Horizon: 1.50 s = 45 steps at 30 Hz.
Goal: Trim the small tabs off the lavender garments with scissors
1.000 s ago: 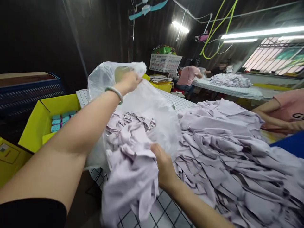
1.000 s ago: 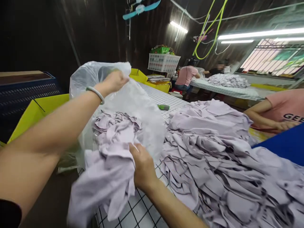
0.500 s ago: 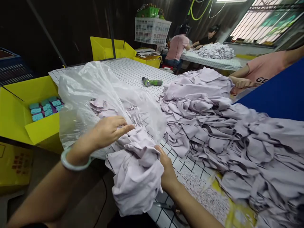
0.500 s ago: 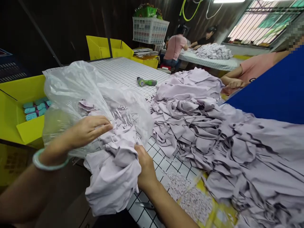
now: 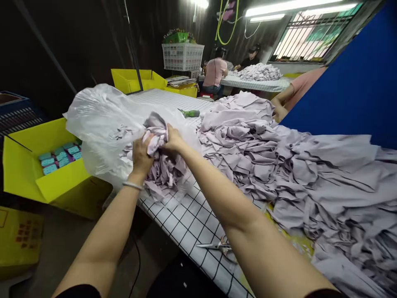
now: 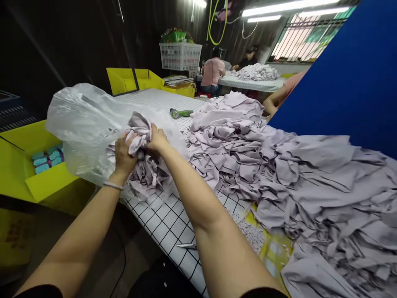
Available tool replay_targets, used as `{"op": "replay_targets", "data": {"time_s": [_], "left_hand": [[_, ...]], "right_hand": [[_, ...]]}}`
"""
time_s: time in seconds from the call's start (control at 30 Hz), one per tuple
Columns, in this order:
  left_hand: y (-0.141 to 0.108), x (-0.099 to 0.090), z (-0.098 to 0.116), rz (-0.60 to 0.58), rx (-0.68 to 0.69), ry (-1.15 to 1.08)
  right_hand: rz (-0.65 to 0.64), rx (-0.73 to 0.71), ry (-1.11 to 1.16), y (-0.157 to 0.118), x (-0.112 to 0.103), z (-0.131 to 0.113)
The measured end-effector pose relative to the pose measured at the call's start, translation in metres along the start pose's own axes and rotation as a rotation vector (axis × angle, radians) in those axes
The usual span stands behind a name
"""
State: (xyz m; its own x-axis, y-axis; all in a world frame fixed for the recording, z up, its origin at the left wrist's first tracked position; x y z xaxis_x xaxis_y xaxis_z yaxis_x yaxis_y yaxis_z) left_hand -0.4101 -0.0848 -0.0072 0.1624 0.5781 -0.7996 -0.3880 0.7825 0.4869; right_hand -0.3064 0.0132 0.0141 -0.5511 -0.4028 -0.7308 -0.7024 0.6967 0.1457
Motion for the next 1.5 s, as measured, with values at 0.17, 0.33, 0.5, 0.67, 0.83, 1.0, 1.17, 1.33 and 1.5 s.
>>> {"op": "replay_targets", "data": {"time_s": [0.17, 0.33, 0.5, 0.67, 0.83, 1.0, 1.17, 1.33, 1.5], "left_hand": [[0.031, 0.021, -0.035, -0.229, -0.110, 0.064], [-0.044, 0.032, -0.017, -0.264, -0.004, 0.053], [-0.105, 0.068, 0.023, -0.436, 0.191, 0.117], [-0.054, 0.089, 0.019, -0.498, 0.151, 0.126], [-0.011, 0.074, 0.013, -0.456, -0.001, 0.052], [-0.076, 0.035, 0.051, -0.430, -0.038, -0.202], [-0.168, 0.035, 0.100, -0.741, -0.248, -0.875], [-0.187, 0.048, 0.116, -0.936, -0.720, -1.597], [-0.190, 0.022, 0.139, -1.185, -0.524, -1.524]], "right_hand": [[-0.237, 0.085, -0.079, -0.020, 0.042, 0.021], [-0.269, 0.183, -0.065, -0.068, 0.063, 0.063], [-0.186, 0.128, 0.120, -0.065, 0.001, 0.040], [0.002, -0.161, 0.593, -0.095, -0.084, -0.022], [-0.007, -0.062, 0.576, -0.138, -0.064, 0.001], [0.103, 0.196, 0.391, -0.168, -0.041, 0.065], [0.215, 0.051, 0.490, -0.222, -0.041, 0.028], [0.028, -0.179, 0.201, -0.299, 0.023, -0.018], [0.377, -0.017, 0.354, -0.304, 0.012, 0.032]]}}
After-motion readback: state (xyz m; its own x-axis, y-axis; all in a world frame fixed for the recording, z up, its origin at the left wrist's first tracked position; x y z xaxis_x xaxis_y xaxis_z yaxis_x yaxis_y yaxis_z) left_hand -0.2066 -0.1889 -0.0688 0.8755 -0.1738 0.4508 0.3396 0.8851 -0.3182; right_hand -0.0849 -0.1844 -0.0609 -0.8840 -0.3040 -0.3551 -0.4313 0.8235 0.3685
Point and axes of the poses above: each hand's wrist, its own y-axis towards the middle knuckle, its own x-axis out of the palm, z = x × y, the point moved 9 cm from there along y, towards the middle knuckle, and after that the axes turned 2 degrees about -z, right-handed, at the moved point
